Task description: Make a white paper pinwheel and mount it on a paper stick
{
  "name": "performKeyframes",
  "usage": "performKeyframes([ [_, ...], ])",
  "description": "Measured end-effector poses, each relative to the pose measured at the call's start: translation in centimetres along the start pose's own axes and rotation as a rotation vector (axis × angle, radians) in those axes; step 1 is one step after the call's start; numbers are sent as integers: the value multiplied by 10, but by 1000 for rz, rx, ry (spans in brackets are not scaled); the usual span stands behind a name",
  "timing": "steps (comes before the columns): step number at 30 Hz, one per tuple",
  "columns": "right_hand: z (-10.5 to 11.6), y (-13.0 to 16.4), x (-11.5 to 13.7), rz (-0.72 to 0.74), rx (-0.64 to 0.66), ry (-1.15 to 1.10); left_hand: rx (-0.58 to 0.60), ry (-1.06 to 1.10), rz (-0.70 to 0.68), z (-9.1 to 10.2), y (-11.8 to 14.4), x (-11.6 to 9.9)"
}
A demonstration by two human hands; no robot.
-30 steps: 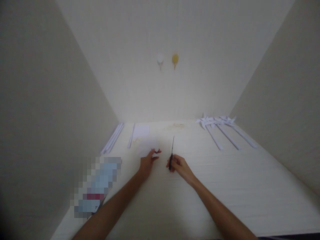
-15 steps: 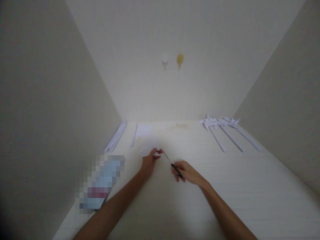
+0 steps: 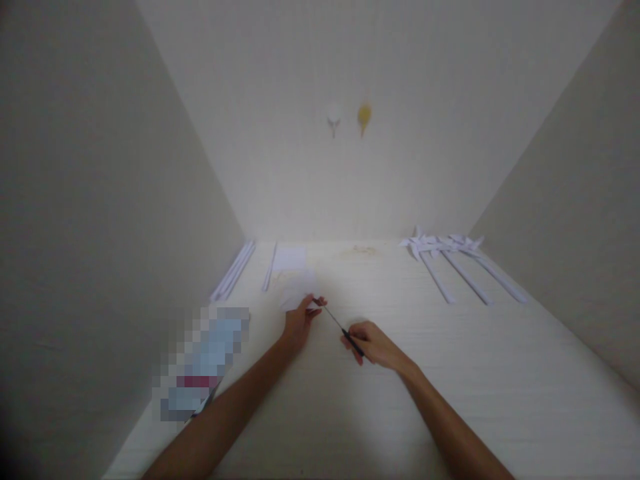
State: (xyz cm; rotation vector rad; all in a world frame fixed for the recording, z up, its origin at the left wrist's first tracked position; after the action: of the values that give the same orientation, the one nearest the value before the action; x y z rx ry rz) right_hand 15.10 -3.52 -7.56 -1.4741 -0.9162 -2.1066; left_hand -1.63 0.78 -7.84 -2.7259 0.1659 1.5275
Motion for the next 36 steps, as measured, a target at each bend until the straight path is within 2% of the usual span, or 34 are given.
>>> performKeyframes([
  [23,-2,0,2,4,-33,20,-28,-72,6,3,-2,4],
  [36,-3,0,1,-5,-19,-18,-14,-27,6,1,0,0],
])
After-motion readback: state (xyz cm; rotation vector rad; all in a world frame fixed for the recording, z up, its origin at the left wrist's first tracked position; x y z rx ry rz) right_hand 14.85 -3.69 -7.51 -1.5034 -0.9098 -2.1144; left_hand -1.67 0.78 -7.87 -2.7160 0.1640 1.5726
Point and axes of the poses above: each hand's wrist, its own y-axis away from the middle knuckle, its own z-axis out of the back of the hand, x = y × z, the point moved 1 cm from there along -y, towards the middle knuckle, and after that the axes turned 14 degrees about x, right-handed, at the moved point
